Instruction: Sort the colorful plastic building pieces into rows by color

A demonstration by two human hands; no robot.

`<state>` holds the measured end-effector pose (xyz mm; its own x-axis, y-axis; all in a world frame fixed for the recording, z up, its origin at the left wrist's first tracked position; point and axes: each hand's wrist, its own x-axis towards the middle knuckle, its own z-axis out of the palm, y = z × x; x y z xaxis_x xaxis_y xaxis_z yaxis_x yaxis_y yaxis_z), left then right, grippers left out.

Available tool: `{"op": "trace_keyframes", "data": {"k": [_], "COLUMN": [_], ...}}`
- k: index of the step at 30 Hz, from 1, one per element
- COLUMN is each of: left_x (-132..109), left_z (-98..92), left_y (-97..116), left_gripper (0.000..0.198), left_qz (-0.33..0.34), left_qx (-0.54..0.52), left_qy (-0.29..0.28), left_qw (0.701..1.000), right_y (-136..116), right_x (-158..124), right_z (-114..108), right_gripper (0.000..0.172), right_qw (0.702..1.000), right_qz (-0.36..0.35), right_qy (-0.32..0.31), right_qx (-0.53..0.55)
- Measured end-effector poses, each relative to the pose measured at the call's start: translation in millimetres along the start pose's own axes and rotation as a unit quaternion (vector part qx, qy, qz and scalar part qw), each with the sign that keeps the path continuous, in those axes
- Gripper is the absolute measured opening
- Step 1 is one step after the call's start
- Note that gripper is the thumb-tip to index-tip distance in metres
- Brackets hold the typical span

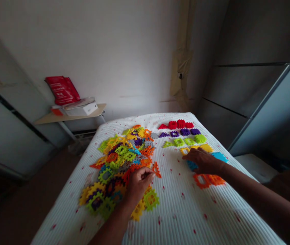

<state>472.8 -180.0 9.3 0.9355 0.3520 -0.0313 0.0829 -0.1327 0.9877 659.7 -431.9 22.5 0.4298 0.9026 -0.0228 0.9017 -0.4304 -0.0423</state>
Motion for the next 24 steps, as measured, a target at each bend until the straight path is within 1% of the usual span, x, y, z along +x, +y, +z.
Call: {"op": "trace_keyframes", "data": {"k": [6,12,15,17,19,22,24], "left_x": [0.2,0.2,0.3,1.1,2.6,5.9,8.5], "left_z": [0.6,1.0,0.9,-0.8,-4.4,-13.4,-21.1], "left_y": [-0.2,2.8,2.3,0.9,-0.6,-2.0,-2.6], "left_gripper": [0.023,0.020,0.019,0.020,0.022,0.026,0.028], "left_qz": [0.001,0.005,0.009,0.015,0.023,0.034,0.040], "left_qx": [-0.011,-0.021,-0.028,-0.032,-0.037,-0.045,-0.050], "left_qy": [0.000,0.006,0.010,0.019,0.038,0.087,0.128], "left_qw": [1.000,1.000,1.000,0.999,0.998,0.995,0.990], "right_y": [-1.7,-2.2,-7.2,-17.3,-34.2,-68.3,-91.8], "right_x": [-4.1,-5.5,-5.5,-0.9,10.6,42.5,70.6], "right_z": [-4.8,-4.0,-9.3,-15.8,-21.7,-23.4,-18.9], "right_gripper": [0.057,0.057,0.061,0.062,0.054,0.034,0.025], "right_qw": [1.000,1.000,0.999,0.995,0.989,0.974,0.968], "right_qz": [0.001,0.005,-0.017,-0.035,-0.043,-0.037,-0.019], "right_qy": [0.016,0.018,0.047,0.090,0.142,0.207,0.219], "right_qx": [-0.004,-0.009,-0.006,0.002,0.023,0.080,0.118]}}
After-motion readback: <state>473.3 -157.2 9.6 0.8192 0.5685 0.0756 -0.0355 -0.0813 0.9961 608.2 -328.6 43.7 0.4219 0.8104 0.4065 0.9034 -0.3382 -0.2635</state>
